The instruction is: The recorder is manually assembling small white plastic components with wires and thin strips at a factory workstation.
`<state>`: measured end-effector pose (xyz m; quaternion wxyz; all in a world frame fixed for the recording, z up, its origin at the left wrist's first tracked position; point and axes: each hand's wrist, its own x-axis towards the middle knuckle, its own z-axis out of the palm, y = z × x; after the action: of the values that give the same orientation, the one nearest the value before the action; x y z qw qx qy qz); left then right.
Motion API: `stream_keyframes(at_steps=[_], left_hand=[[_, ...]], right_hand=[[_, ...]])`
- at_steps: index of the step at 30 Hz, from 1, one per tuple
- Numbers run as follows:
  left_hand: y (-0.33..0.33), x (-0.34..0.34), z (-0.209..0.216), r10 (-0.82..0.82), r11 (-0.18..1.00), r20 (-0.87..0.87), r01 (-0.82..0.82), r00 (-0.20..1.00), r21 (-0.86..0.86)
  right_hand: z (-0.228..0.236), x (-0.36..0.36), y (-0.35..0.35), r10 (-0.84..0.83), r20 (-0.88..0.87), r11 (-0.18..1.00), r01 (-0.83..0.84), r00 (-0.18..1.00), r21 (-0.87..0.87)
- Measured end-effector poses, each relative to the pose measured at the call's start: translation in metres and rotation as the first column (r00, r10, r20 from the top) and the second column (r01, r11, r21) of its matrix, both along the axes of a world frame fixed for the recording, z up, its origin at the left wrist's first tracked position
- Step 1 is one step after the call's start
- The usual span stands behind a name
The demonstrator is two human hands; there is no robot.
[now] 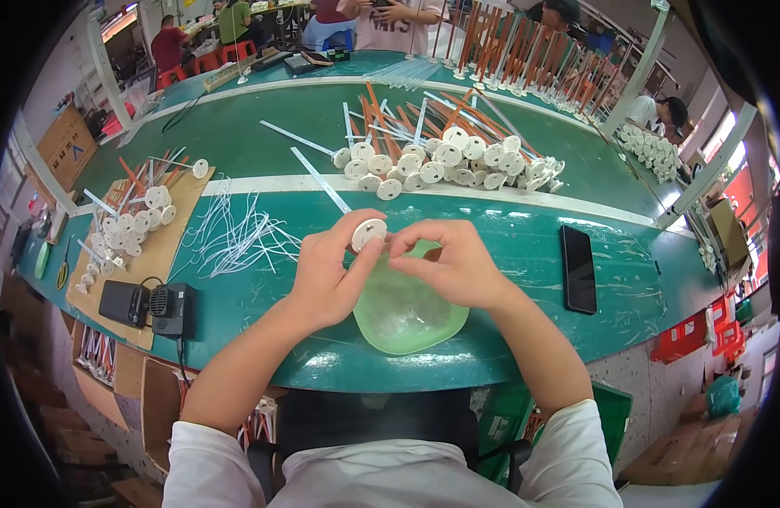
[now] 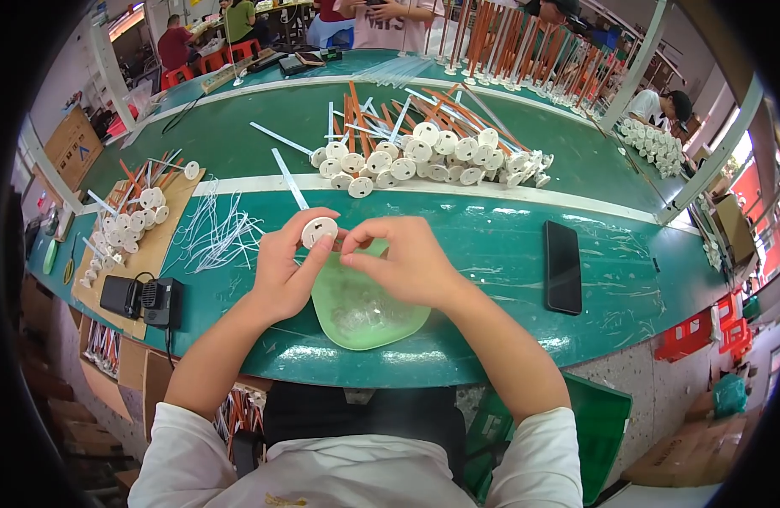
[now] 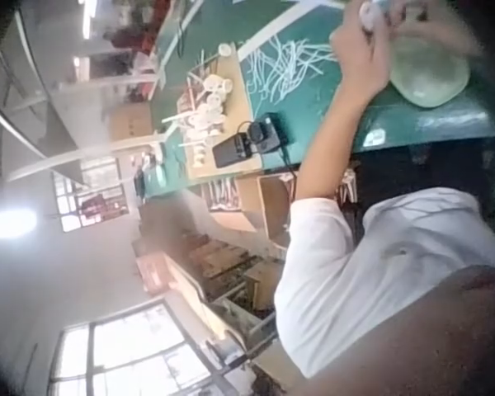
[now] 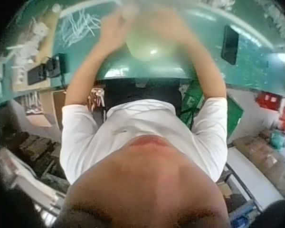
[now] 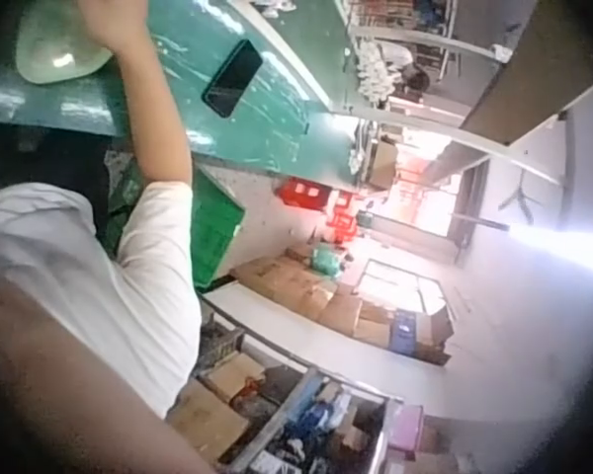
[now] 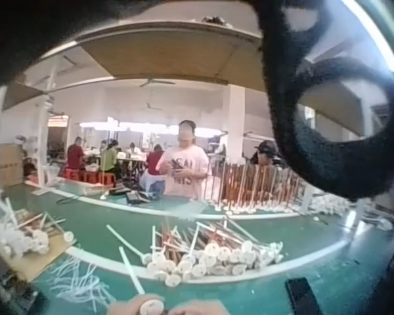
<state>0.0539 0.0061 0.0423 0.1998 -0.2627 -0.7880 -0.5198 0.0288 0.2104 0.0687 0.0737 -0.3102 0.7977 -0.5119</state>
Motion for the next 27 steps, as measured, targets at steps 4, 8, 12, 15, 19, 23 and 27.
stream_keyframes(at_steps=[4,8,12,15,19,23,27], left_hand=[[0.002,0.001,0.002,-0.003,0.997,0.014,0.002,1.0,0.082],[-0.001,0.002,-0.001,-0.028,0.994,0.039,0.024,0.999,0.106],[-0.002,0.003,0.001,-0.067,0.97,0.099,0.041,0.993,0.239],[-0.003,0.001,0.0,-0.067,0.956,0.114,0.031,0.991,0.292],[-0.003,0.003,0.0,-0.018,0.957,0.122,-0.018,0.992,0.288],[-0.002,0.002,0.004,-0.014,0.96,0.126,-0.022,0.992,0.28],[0.001,0.002,0.005,-0.027,0.954,0.125,-0.012,0.992,0.299]], right_hand=[[-0.003,0.0,0.001,-0.158,-0.074,0.98,0.147,0.985,-0.135],[0.001,0.008,-0.007,-0.148,0.276,0.95,0.214,0.95,-0.227],[-0.005,0.004,-0.007,-0.109,0.338,0.933,0.213,0.935,-0.288],[-0.011,0.004,-0.009,-0.043,0.368,0.912,0.187,0.929,-0.364],[-0.012,0.011,-0.017,-0.132,0.184,0.92,0.189,0.974,-0.342],[-0.005,0.014,-0.014,-0.235,-0.302,0.959,0.169,0.924,-0.228],[-0.006,0.015,-0.009,-0.225,-0.405,0.97,0.163,0.886,-0.181]])
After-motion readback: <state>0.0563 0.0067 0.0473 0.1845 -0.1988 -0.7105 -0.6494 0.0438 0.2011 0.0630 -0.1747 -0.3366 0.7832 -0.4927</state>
